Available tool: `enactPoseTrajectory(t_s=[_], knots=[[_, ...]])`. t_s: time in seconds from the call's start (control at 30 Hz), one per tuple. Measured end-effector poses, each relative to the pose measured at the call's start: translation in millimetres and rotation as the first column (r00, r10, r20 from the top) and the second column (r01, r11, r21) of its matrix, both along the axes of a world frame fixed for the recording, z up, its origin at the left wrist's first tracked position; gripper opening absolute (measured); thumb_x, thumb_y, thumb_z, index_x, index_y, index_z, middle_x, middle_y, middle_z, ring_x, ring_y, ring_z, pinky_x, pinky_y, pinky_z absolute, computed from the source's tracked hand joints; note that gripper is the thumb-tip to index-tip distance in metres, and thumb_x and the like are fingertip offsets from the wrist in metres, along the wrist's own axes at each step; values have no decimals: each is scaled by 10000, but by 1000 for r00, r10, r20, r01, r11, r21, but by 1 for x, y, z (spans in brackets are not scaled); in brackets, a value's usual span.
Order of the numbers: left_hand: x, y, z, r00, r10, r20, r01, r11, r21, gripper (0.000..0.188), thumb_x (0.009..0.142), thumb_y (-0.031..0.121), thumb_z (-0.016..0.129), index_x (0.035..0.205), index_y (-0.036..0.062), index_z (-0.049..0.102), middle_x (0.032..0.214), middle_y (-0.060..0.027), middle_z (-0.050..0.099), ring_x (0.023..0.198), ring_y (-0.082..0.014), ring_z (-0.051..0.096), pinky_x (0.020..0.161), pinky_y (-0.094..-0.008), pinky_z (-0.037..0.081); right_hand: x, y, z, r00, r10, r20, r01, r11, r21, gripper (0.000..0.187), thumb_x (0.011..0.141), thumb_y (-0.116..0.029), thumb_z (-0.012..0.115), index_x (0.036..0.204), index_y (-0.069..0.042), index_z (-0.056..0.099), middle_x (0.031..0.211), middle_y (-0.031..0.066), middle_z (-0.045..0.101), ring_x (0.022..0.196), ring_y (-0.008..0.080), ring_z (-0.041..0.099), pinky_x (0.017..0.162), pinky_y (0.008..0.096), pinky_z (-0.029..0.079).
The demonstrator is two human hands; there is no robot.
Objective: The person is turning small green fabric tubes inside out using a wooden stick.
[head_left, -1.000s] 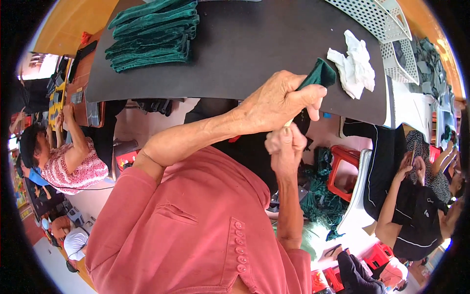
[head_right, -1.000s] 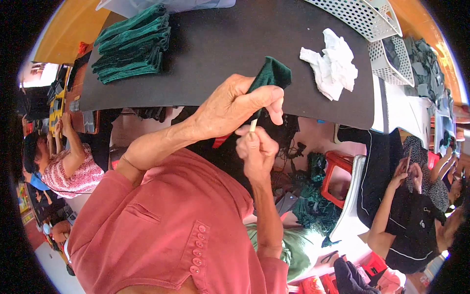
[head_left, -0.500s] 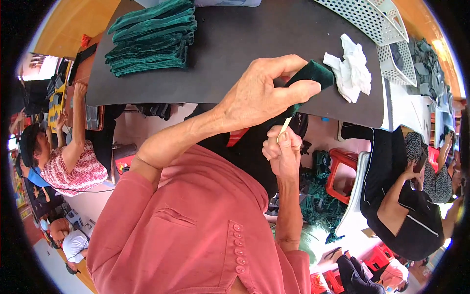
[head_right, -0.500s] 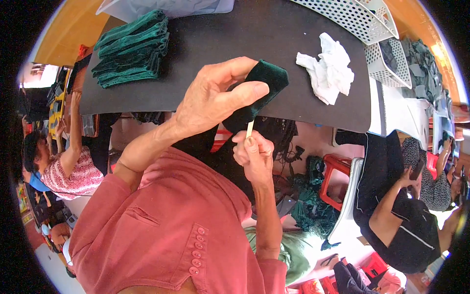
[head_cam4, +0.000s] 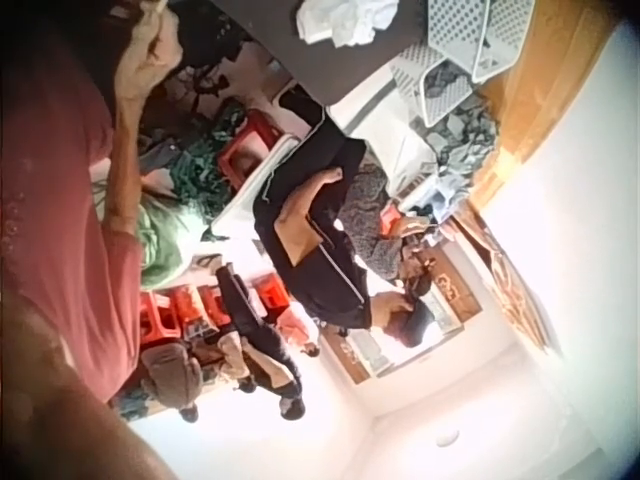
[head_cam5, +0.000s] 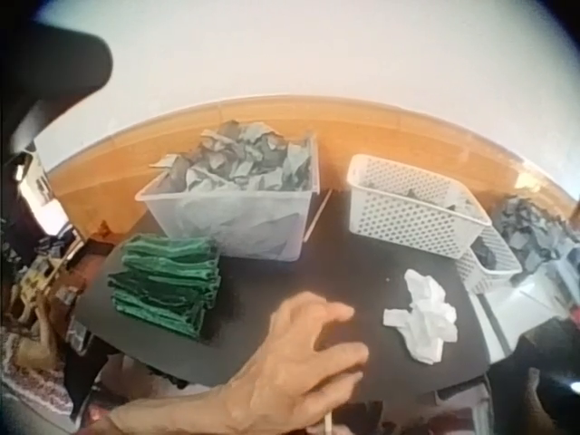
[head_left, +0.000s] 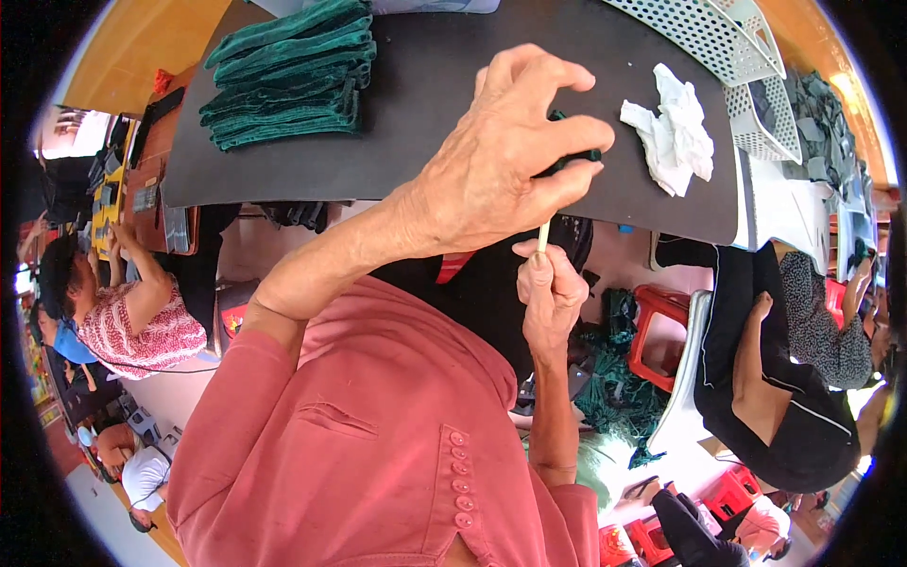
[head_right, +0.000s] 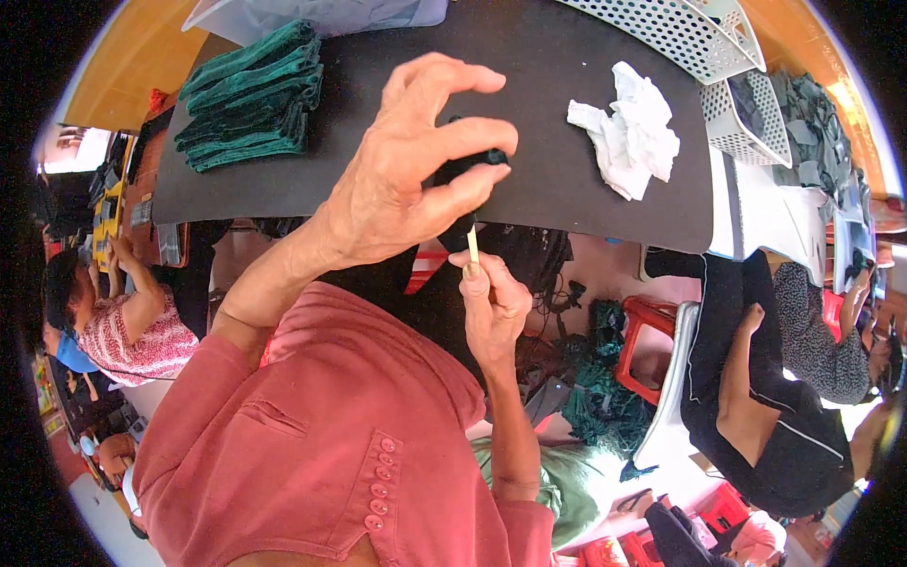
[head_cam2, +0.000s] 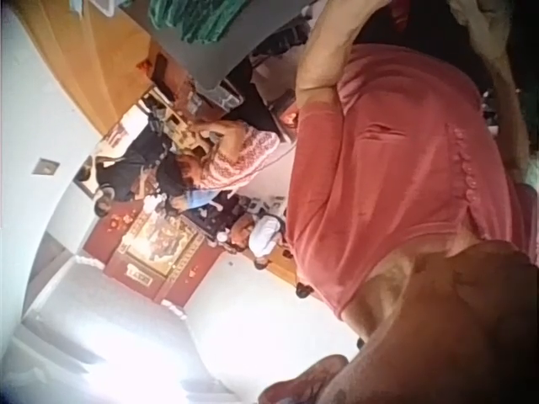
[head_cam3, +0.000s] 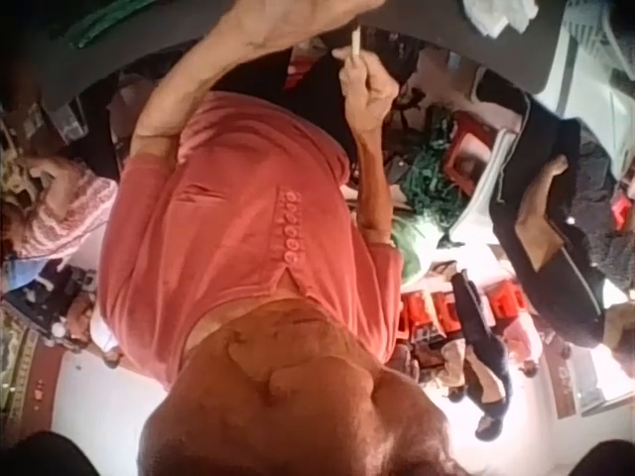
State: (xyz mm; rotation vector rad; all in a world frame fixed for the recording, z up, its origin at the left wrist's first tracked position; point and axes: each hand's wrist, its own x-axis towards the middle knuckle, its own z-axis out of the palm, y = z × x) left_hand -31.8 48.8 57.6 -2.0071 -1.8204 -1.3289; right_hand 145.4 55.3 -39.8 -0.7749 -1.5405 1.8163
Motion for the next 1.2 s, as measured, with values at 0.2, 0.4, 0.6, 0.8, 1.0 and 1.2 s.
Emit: enactPoseTrajectory(t_s=[0.2,0.4,0.6,0.8,1.0,1.2], knots=[[4,-2,-4,995,-104,4,104,994,22,241,688,43,685,922,65,630,1235,-138,472,1104,-341,430,938,-418,351,-6,-4,-1,998,-61,-35,62,998,17,251,929,-193,526,943,33,635,638,-45,457,544,24,347,481,193,262],[4,-14,-5,833,-104,544,65,994,90,523,669,23,656,1163,-4,485,1206,-174,489,1083,-246,496,955,-341,362,-2,-3,-4,994,-45,-97,42,998,-37,245,932,-185,518,943,29,636,623,-34,460,523,30,349,476,196,265],[7,-21,14,978,146,-149,-120,978,170,436,589,130,718,1010,75,622,1218,-163,454,1129,-360,398,959,-434,329,-4,-4,-7,996,-60,-69,64,997,54,228,926,-177,530,944,24,638,641,-26,475,542,32,367,484,198,277],[-5,-7,21,966,94,-241,-107,993,-43,331,621,64,696,944,59,620,1203,-123,481,1156,-376,380,953,-438,336,-10,-7,2,991,-115,72,95,968,234,201,908,-143,552,949,31,644,696,8,542,570,57,411,516,206,326],[2,-10,20,986,-143,-89,140,990,-32,317,646,18,664,954,67,613,1181,-109,495,1161,-369,375,957,-433,338,-9,-8,3,982,-177,59,157,953,259,202,905,-151,556,949,23,649,688,13,551,572,62,416,522,215,338],[-7,-14,41,949,-18,-315,-12,995,-95,275,649,14,666,914,55,604,1163,-83,503,1157,-354,386,947,-440,348,-2,-7,-2,981,-162,106,135,964,228,208,906,-155,559,959,25,649,703,9,556,598,54,422,529,212,338]])
